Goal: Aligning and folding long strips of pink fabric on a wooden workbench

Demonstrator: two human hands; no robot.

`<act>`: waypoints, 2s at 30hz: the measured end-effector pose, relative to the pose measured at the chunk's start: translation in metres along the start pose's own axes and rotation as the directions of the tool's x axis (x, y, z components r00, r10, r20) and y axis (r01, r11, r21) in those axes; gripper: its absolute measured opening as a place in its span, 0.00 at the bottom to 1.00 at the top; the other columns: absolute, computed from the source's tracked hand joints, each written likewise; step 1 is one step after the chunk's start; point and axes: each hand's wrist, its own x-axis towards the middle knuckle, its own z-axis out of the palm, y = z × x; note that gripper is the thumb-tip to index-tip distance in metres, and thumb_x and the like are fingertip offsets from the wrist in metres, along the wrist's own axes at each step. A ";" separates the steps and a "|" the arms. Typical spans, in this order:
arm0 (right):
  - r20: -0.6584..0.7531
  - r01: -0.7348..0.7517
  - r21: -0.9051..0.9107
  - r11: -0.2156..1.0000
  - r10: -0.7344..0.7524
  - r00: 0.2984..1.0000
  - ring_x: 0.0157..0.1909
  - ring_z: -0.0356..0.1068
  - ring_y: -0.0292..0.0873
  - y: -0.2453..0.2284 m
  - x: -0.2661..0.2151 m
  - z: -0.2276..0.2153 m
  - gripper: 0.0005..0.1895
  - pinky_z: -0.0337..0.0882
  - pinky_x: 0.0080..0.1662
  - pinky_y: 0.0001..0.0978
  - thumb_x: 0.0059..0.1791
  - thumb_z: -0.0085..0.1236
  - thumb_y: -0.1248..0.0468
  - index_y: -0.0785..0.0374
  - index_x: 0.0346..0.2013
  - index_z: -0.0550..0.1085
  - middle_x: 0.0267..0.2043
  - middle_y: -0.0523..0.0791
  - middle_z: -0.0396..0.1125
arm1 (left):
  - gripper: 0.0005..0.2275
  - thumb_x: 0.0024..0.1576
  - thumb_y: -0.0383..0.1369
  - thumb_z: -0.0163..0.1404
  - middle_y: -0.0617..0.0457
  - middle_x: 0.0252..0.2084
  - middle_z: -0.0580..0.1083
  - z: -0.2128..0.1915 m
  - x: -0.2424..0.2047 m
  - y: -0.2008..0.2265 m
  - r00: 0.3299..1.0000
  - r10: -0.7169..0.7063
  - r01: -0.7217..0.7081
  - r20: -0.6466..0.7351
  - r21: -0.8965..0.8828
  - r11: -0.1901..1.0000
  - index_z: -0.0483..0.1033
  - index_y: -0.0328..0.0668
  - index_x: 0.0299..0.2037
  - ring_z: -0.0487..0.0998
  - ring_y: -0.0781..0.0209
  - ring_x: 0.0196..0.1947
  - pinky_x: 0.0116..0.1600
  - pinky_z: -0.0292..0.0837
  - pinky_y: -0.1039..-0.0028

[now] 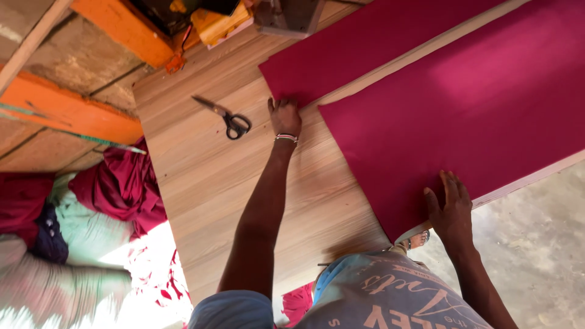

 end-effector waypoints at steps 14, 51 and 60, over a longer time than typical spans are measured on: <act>0.023 0.048 0.024 0.999 -0.049 0.999 0.65 0.65 0.67 -0.034 0.005 -0.029 0.25 0.67 0.63 0.59 0.56 0.56 0.53 0.64 0.65 0.72 0.61 0.60 0.67 | 0.02 0.56 0.31 0.55 0.52 0.39 0.76 -0.015 0.012 -0.002 0.998 -0.047 0.053 0.031 -0.240 0.969 0.78 0.47 0.32 0.78 0.49 0.47 0.55 0.72 0.57; 0.417 -0.705 0.552 0.445 0.585 0.696 0.35 0.75 0.45 -0.048 -0.086 -0.047 0.08 0.78 0.44 0.40 0.51 0.64 0.65 0.67 0.32 0.81 0.28 0.50 0.74 | 0.04 0.53 0.22 0.58 0.50 0.27 0.76 -0.021 -0.061 0.077 0.955 -0.225 0.236 0.193 -0.955 0.180 0.84 0.41 0.29 0.76 0.63 0.31 0.40 0.74 0.72; 0.452 -0.668 0.550 0.501 0.494 0.742 0.36 0.75 0.54 -0.037 -0.091 -0.022 0.11 0.78 0.43 0.46 0.54 0.59 0.66 0.73 0.32 0.75 0.31 0.58 0.73 | 0.09 0.53 0.31 0.52 0.45 0.27 0.80 0.078 -0.004 0.069 0.953 -0.257 0.290 0.160 -0.722 0.628 0.80 0.38 0.22 0.83 0.42 0.36 0.49 0.77 0.54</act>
